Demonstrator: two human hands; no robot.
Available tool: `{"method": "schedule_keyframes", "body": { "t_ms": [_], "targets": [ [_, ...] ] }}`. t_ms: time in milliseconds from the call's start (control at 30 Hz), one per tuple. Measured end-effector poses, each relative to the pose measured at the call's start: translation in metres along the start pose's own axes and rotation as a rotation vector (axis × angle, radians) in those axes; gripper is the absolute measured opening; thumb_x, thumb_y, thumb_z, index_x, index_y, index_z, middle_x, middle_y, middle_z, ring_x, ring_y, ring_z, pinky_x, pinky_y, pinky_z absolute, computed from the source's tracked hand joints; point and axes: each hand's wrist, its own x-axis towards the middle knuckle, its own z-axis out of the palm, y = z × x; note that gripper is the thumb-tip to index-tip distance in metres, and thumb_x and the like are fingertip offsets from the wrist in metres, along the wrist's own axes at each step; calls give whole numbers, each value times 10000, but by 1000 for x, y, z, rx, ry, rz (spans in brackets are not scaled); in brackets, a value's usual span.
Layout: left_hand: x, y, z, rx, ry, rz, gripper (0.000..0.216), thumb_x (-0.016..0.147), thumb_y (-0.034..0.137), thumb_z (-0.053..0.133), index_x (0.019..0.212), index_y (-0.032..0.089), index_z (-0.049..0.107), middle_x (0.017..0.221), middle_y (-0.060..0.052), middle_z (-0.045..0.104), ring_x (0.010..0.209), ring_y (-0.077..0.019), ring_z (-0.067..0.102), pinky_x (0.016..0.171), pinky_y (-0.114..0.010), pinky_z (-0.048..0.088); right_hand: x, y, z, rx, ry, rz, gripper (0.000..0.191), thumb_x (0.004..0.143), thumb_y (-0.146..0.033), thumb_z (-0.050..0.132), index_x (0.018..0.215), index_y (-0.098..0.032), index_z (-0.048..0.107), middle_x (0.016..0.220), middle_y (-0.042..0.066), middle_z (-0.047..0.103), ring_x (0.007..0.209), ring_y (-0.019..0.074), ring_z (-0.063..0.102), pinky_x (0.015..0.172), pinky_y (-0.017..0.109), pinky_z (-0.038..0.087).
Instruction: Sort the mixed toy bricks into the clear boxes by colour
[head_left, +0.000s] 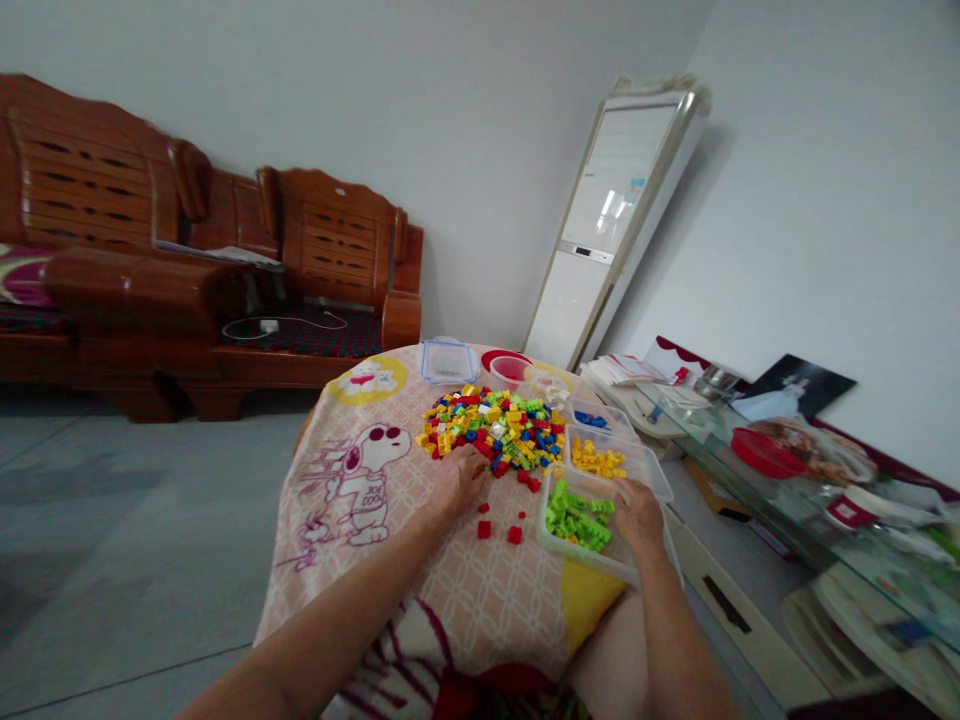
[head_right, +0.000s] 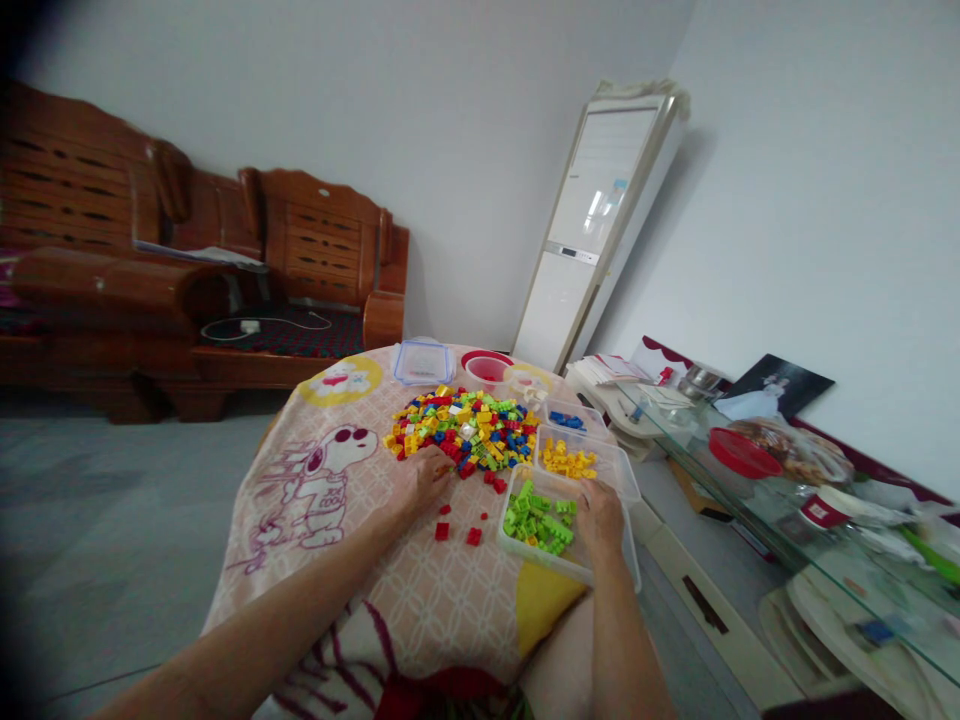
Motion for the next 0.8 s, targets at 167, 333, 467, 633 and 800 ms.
{"method": "schedule_keyframes", "body": {
  "t_ms": [167, 333, 467, 633, 800],
  "targets": [
    [6, 33, 5, -140, -6, 50, 206, 869, 222, 587, 999, 213, 746, 940, -66, 702, 891, -191, 636, 806, -304, 507, 1, 0, 3, -1, 26, 18, 328, 792, -199, 492, 1004, -189, 743, 1027, 98, 737, 993, 241, 658, 952, 394, 495],
    [11, 84, 29, -242, -130, 255, 228, 872, 202, 612, 1063, 227, 735, 953, -65, 721, 910, -199, 658, 865, -329, 507, 0, 5, 5, 15, 42, -3, 346, 799, -215, 474, 1021, -186, 738, 1042, 106, 737, 998, 239, 658, 948, 390, 501],
    [13, 88, 46, -253, -126, 278, 366, 867, 228, 626, 1231, 232, 663, 1119, -83, 703, 1053, -226, 639, 952, -371, 508, -2, 9, 4, 43, 36, -20, 381, 790, -207, 462, 1058, -174, 731, 1081, 112, 733, 1018, 240, 655, 960, 400, 497],
    [24, 43, 44, -135, 36, -14, 358, 844, 143, 593, 1188, 194, 676, 1161, -99, 688, 1104, -247, 621, 990, -417, 504, -5, 9, 5, 44, 39, -30, 374, 830, -243, 443, 1060, -168, 729, 1070, 115, 733, 1018, 241, 648, 958, 404, 497],
    [34, 23, 33, -24, -35, -70, 246, 810, 199, 669, 1050, 165, 710, 1081, -114, 695, 1062, -266, 628, 971, -399, 495, -4, 6, 5, 28, 38, -9, 353, 833, -234, 460, 1050, -177, 732, 1061, 108, 732, 1011, 231, 642, 958, 385, 488]
  ]
}}
